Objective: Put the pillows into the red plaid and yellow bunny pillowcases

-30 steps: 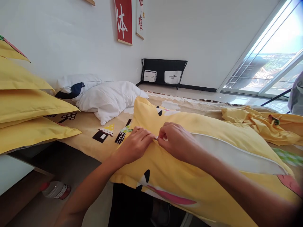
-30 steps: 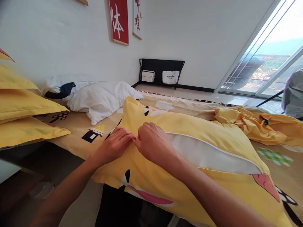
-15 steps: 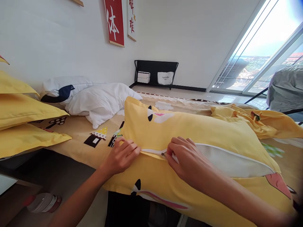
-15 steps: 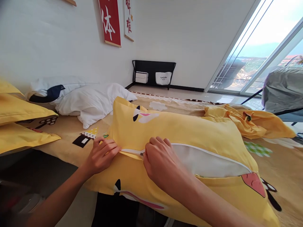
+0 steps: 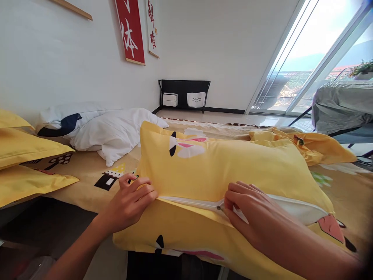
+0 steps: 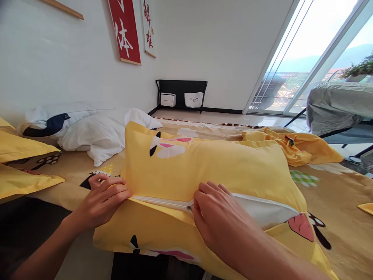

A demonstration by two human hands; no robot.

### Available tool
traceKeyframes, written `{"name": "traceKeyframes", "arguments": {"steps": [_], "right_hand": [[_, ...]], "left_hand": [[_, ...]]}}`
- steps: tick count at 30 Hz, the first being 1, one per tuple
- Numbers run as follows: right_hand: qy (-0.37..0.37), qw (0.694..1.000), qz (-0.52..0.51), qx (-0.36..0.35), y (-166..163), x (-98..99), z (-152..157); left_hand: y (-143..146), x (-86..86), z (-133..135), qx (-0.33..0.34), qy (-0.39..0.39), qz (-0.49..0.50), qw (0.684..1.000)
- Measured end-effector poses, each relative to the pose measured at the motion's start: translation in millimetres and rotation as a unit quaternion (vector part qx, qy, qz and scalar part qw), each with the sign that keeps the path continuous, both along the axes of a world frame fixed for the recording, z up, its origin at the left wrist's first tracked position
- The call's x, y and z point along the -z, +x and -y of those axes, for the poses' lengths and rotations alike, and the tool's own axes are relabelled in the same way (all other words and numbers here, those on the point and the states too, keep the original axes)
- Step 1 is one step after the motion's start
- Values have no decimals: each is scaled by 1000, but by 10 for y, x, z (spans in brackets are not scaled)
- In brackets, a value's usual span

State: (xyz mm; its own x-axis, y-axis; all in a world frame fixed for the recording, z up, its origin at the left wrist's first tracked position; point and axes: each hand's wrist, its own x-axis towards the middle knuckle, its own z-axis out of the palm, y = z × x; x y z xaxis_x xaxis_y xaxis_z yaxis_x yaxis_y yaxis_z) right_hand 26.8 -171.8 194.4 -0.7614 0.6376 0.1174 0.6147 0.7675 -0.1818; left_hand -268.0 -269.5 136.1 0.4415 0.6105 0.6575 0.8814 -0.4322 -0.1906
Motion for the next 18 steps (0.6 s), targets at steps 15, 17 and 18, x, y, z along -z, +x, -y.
{"name": "traceKeyframes", "arguments": {"steps": [15, 17, 18], "right_hand": [[1, 996, -84, 43, 330, 7, -56], [6, 994, -101, 44, 321, -3, -50], [10, 993, -107, 43, 320, -5, -43]], "left_hand": [[745, -426, -155, 21, -61, 63, 996], [1109, -428, -264, 43, -28, 48, 997], [1260, -410, -335, 41, -28, 27, 998]]}}
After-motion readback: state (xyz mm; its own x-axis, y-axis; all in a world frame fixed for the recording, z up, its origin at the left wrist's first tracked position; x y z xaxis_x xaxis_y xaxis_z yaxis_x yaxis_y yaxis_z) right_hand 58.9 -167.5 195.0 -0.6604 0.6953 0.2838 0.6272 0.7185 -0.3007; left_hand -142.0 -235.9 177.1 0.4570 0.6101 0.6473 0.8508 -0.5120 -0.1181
